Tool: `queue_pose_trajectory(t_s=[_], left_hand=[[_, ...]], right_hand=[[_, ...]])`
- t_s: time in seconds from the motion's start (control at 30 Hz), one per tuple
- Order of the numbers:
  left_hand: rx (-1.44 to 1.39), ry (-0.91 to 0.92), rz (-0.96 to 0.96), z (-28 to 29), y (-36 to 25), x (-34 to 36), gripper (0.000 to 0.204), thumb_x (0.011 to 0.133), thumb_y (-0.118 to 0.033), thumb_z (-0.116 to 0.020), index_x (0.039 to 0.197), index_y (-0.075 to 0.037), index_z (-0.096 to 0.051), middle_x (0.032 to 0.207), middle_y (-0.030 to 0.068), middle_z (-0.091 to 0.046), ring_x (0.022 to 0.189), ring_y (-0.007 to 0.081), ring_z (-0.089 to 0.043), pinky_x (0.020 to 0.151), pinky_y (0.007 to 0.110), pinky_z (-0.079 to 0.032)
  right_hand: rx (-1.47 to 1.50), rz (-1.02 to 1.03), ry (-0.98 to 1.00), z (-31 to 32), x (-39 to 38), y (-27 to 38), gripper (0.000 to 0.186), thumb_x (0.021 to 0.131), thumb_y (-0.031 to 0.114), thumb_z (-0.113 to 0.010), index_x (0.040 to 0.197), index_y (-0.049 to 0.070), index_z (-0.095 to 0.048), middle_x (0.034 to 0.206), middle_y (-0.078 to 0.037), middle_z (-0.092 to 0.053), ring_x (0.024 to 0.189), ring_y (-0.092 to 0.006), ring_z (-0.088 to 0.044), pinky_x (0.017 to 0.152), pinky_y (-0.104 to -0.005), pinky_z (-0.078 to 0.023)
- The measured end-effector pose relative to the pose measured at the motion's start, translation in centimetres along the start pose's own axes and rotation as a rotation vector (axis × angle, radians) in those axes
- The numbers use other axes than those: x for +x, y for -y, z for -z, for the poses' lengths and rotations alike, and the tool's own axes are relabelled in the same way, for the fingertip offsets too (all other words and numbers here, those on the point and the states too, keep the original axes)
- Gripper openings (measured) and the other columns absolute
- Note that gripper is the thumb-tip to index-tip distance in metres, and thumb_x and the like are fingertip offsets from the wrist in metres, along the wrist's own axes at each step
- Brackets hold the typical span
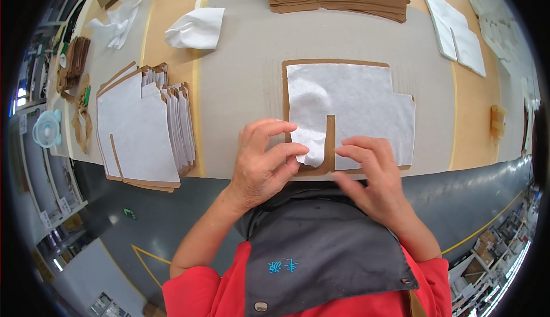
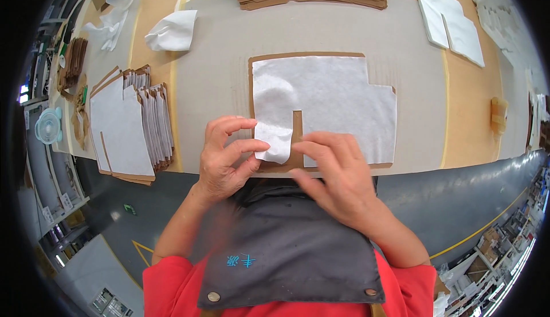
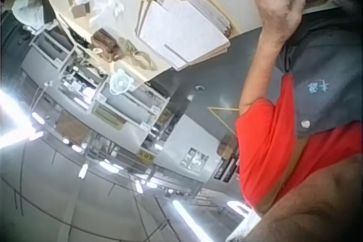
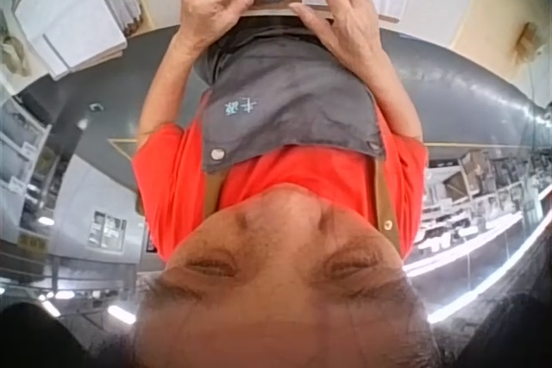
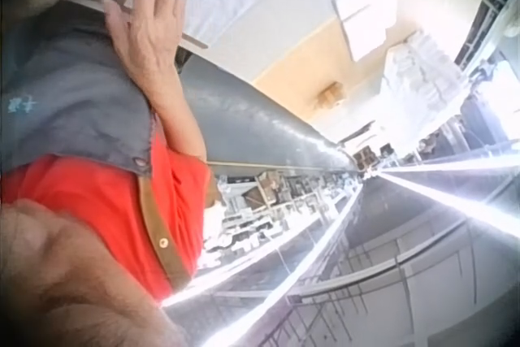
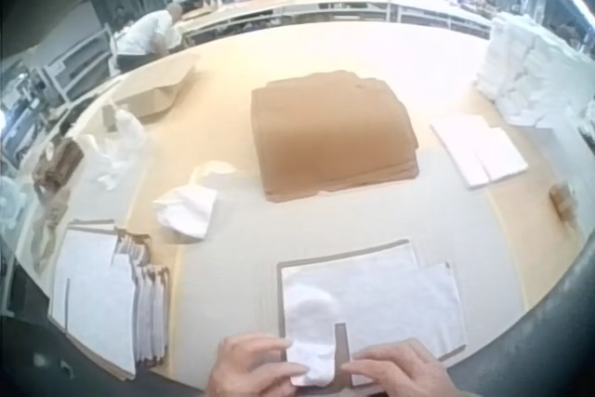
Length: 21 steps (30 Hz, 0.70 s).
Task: Applying glue and white lining material to leather or cardboard components.
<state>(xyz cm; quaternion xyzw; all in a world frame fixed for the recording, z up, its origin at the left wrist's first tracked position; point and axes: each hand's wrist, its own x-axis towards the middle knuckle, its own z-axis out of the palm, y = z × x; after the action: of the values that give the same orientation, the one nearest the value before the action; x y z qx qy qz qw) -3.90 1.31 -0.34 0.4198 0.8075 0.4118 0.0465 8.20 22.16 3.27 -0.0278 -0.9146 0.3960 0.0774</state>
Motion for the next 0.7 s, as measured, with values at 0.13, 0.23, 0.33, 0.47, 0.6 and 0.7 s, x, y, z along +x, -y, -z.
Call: queue_pose_trajectory(t_s=[0.13,0.23,0.33,0.47,0.6,0.7], left_hand=[[-0.032,-0.041,0.056,-0.3,-0.3,0.1,0.029,0.068,-0.001,-0.074,0.094,-0.014,-0.074,0.123,0.0067,-0.061,0.114,0.0277,-0.054,0.085,0.038,-0.047],[-0.078,-0.103,0.117,-0.6,-0.5,0.3,0.024,0.071,-0.003,-0.073,0.094,-0.013,-0.074,0.124,0.0075,-0.061,0.114,0.0273,-0.054,0.084,0.037,-0.047],[-0.098,-0.126,0.152,-0.5,-0.7,0.2,0.023,0.073,-0.003,-0.072,0.093,-0.013,-0.074,0.125,0.0079,-0.061,0.114,0.0273,-0.054,0.084,0.037,-0.047],[-0.135,-0.185,0.159,0.2,-1.2,0.3,0.026,0.074,-0.002,-0.071,0.098,-0.011,-0.070,0.121,0.0074,-0.060,0.112,0.0278,-0.054,0.088,0.039,-0.046],[0.054,-0.009,0.023,0.8,-1.0,-1.3,0.031,0.075,-0.010,-0.073,0.106,-0.010,-0.068,0.115,0.0040,-0.061,0.108,0.0241,-0.055,0.091,0.039,-0.041],[0.218,-0.014,-0.056,-1.0,-1.7,-1.6,0.038,0.073,-0.016,-0.076,0.110,-0.013,-0.070,0.114,0.0013,-0.065,0.104,0.0199,-0.057,0.089,0.035,-0.036]], right_hand=[[-0.207,0.127,-0.010,-2.8,1.0,0.6,0.060,0.069,0.027,-0.085,0.121,0.011,-0.060,0.127,-0.006,-0.055,0.114,-0.0235,-0.052,0.100,-0.0412,-0.037],[-0.291,0.152,-0.091,-5.0,1.2,-0.1,0.059,0.070,0.030,-0.083,0.121,0.013,-0.059,0.130,-0.005,-0.054,0.116,-0.0217,-0.050,0.106,-0.0438,-0.031],[-0.335,0.196,-0.184,-5.8,1.7,-0.6,0.049,0.070,0.022,-0.081,0.115,0.014,-0.062,0.126,-0.004,-0.056,0.114,-0.0214,-0.052,0.107,-0.0454,-0.031],[-0.350,0.254,-0.155,-4.0,2.9,-0.7,0.030,0.068,0.008,-0.075,0.096,0.016,-0.067,0.116,0.000,-0.060,0.110,-0.0206,-0.054,0.108,-0.0471,-0.029],[-0.210,0.171,-0.115,-2.5,4.4,-0.9,0.027,0.073,0.006,-0.075,0.097,0.015,-0.066,0.114,-0.001,-0.061,0.105,-0.0220,-0.054,0.107,-0.0463,-0.030],[-0.129,0.121,-0.084,-1.7,5.6,-0.9,0.021,0.080,0.007,-0.073,0.097,0.014,-0.065,0.114,-0.001,-0.062,0.106,-0.0226,-0.054,0.106,-0.0478,-0.031]])
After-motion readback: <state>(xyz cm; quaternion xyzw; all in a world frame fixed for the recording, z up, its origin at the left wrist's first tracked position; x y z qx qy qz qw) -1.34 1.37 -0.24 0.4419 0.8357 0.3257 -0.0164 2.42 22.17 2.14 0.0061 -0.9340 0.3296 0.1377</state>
